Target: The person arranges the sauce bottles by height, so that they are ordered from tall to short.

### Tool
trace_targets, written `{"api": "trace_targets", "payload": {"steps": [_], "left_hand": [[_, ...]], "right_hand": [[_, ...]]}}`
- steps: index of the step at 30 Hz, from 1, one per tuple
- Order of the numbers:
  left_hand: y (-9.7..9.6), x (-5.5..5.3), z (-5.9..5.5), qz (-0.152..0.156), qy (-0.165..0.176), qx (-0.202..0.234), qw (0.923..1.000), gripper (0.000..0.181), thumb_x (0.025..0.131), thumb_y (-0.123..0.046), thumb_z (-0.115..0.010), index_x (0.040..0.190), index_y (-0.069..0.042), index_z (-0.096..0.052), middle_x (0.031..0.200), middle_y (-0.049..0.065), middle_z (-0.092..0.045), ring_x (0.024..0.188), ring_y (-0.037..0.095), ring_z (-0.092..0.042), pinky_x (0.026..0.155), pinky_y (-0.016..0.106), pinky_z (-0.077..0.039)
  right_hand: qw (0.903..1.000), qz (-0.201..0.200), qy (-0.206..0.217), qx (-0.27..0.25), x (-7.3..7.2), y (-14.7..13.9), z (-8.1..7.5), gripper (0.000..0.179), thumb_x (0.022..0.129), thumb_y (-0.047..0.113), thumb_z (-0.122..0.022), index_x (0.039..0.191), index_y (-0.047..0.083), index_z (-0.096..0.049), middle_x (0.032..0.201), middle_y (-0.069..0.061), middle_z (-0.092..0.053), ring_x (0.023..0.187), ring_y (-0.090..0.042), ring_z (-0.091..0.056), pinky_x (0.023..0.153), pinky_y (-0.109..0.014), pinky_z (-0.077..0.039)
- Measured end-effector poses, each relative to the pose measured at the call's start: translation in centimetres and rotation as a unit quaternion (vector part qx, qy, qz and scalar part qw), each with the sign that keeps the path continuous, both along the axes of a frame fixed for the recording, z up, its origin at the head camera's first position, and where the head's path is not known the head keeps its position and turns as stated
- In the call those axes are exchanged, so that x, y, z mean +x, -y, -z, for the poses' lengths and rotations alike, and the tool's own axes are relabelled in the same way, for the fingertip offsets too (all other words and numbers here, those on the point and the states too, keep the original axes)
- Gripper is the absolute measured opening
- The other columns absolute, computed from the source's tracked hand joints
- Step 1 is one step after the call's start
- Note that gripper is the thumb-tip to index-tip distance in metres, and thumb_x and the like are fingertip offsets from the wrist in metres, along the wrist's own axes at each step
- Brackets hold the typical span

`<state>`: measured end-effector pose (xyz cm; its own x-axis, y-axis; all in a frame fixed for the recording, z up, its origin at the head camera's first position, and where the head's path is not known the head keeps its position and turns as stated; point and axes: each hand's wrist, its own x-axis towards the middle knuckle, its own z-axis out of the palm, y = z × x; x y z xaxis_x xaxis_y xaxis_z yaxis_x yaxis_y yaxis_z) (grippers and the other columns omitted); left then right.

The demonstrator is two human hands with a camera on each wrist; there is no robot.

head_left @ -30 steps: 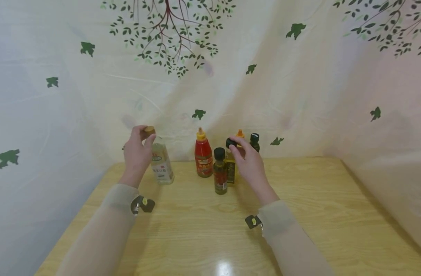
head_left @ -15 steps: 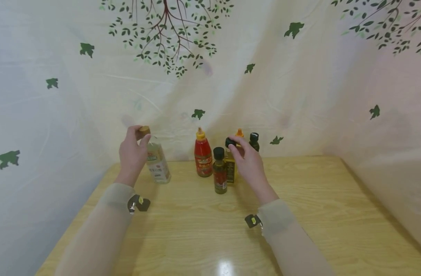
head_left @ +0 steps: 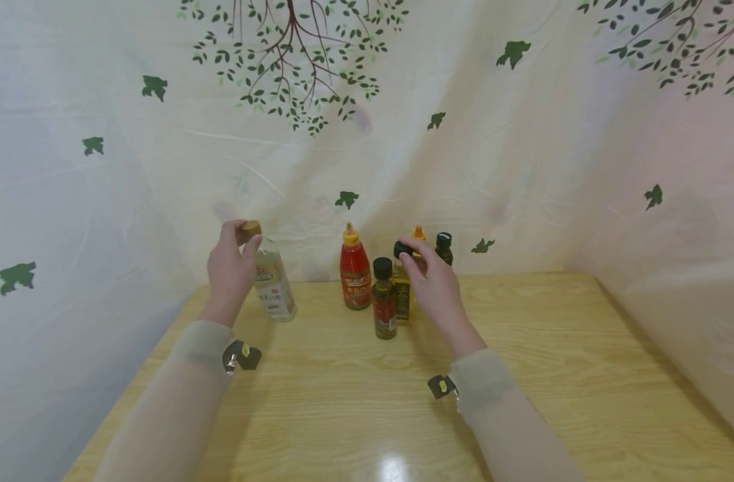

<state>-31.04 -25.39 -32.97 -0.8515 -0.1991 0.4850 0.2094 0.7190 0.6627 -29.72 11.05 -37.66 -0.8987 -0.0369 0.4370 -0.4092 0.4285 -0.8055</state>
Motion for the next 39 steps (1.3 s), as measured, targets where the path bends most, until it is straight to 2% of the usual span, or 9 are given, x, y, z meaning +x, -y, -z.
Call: {"api": "trace_targets", "payload": {"steps": [17, 31, 39], "left_hand": [[0.21, -0.17, 0.08, 0.002, -0.009, -0.005, 0.9999, 0.051, 0.117, -0.027, -0.058, 0.160, -0.002, -0.043, 0.156, 0.024, -0.060, 0.145, 0.049, -0.054, 0.124, 0.066, -0.036], [0.28, -0.27, 0.43, -0.002, -0.006, 0.012, 0.9999, 0.051, 0.117, -0.028, -0.058, 0.161, -0.006, -0.043, 0.156, 0.022, -0.061, 0.145, 0.047, -0.054, 0.123, 0.066, -0.038], [0.39, -0.27, 0.37, 0.007, -0.002, 0.014, 0.9999, 0.053, 0.117, -0.029, -0.058, 0.163, -0.007, -0.042, 0.158, 0.023, -0.059, 0.146, 0.049, -0.053, 0.122, 0.068, -0.039]], "right_hand": [[0.9999, 0.008, 0.005, 0.002, 0.05, 0.22, -0.09, 0.039, 0.117, 0.034, -0.059, 0.155, 0.027, -0.063, 0.148, -0.005, -0.070, 0.129, -0.027, -0.071, 0.109, -0.055, -0.056], [1.0000, 0.004, 0.005, 0.003, 0.24, 0.45, -0.10, 0.040, 0.117, 0.036, -0.057, 0.156, 0.026, -0.062, 0.147, -0.006, -0.070, 0.129, -0.028, -0.071, 0.110, -0.055, -0.056], [0.9999, 0.008, -0.005, 0.010, -0.04, 0.33, 0.08, 0.040, 0.117, 0.038, -0.058, 0.156, 0.028, -0.062, 0.146, -0.005, -0.071, 0.128, -0.028, -0.071, 0.109, -0.056, -0.056]]}}
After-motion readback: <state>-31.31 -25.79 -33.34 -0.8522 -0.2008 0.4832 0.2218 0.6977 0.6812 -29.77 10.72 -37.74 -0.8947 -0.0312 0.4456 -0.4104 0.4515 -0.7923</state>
